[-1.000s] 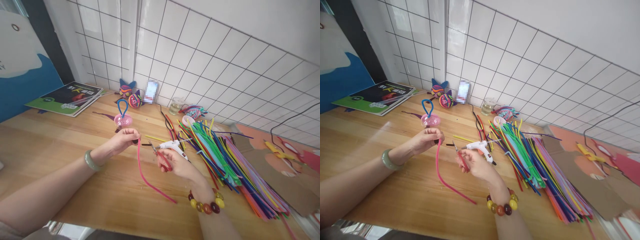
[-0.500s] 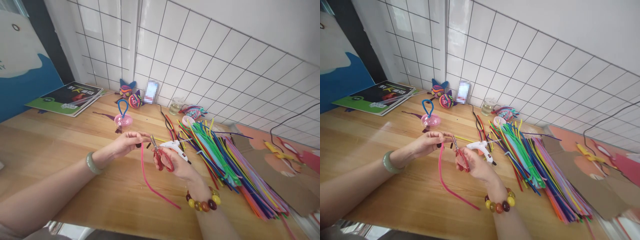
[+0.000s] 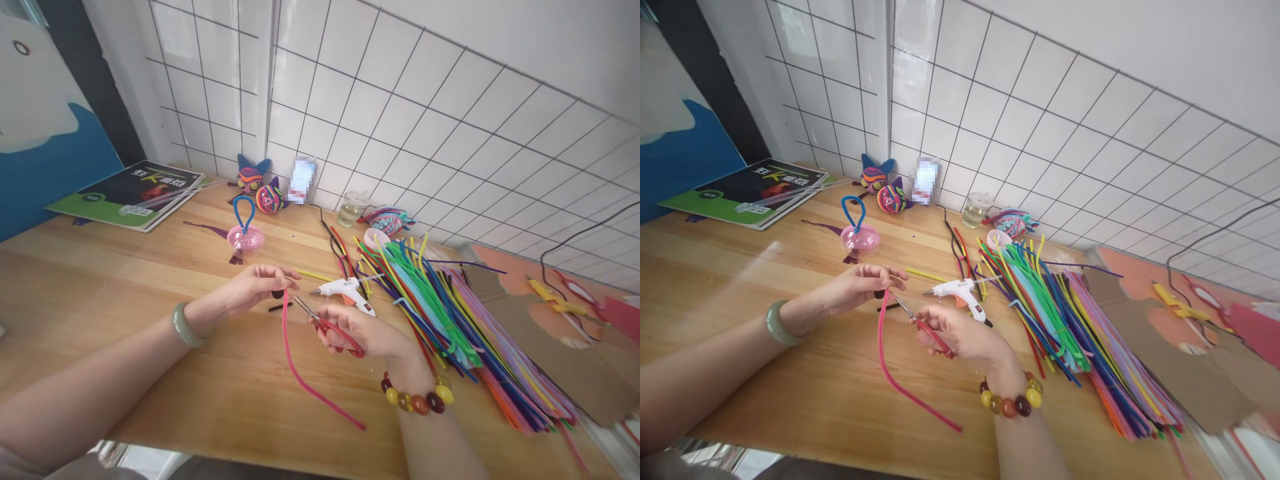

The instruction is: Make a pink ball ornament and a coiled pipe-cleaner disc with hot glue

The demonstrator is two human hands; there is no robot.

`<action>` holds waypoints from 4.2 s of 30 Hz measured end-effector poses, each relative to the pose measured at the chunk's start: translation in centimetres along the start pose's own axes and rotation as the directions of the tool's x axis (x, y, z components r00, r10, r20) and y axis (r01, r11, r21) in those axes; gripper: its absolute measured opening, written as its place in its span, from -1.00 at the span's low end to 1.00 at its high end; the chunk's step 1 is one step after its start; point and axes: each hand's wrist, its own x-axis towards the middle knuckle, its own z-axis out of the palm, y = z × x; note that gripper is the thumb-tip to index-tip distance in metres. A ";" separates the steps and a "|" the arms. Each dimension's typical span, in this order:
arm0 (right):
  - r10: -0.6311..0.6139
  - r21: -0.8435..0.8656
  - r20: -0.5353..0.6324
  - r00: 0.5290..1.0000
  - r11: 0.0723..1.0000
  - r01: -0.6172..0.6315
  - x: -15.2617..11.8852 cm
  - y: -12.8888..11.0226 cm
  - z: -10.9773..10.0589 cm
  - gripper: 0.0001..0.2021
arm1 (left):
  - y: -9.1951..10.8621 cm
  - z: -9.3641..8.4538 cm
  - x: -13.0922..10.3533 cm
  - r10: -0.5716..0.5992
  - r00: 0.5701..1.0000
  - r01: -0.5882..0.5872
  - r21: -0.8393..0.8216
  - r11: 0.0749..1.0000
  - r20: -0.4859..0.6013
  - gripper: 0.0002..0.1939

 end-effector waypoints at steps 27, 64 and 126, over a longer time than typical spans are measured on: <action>0.183 -0.083 0.374 0.909 0.983 -0.164 0.2 0.8 -0.4 -0.69 | -1.4 3.3 -1.4 -0.260 0.854 0.136 0.290 0.947 0.450 -0.88; 0.117 -0.419 0.314 0.942 0.907 0.027 1.4 0.9 1.1 -0.66 | -1.8 3.6 -1.7 -0.478 0.807 0.289 0.473 0.832 0.348 -0.97; -0.398 -0.977 -0.204 0.895 0.145 -0.158 4.8 2.0 8.8 -0.85 | -1.1 0.6 0.7 0.063 0.964 -0.049 0.061 0.997 -0.257 -0.79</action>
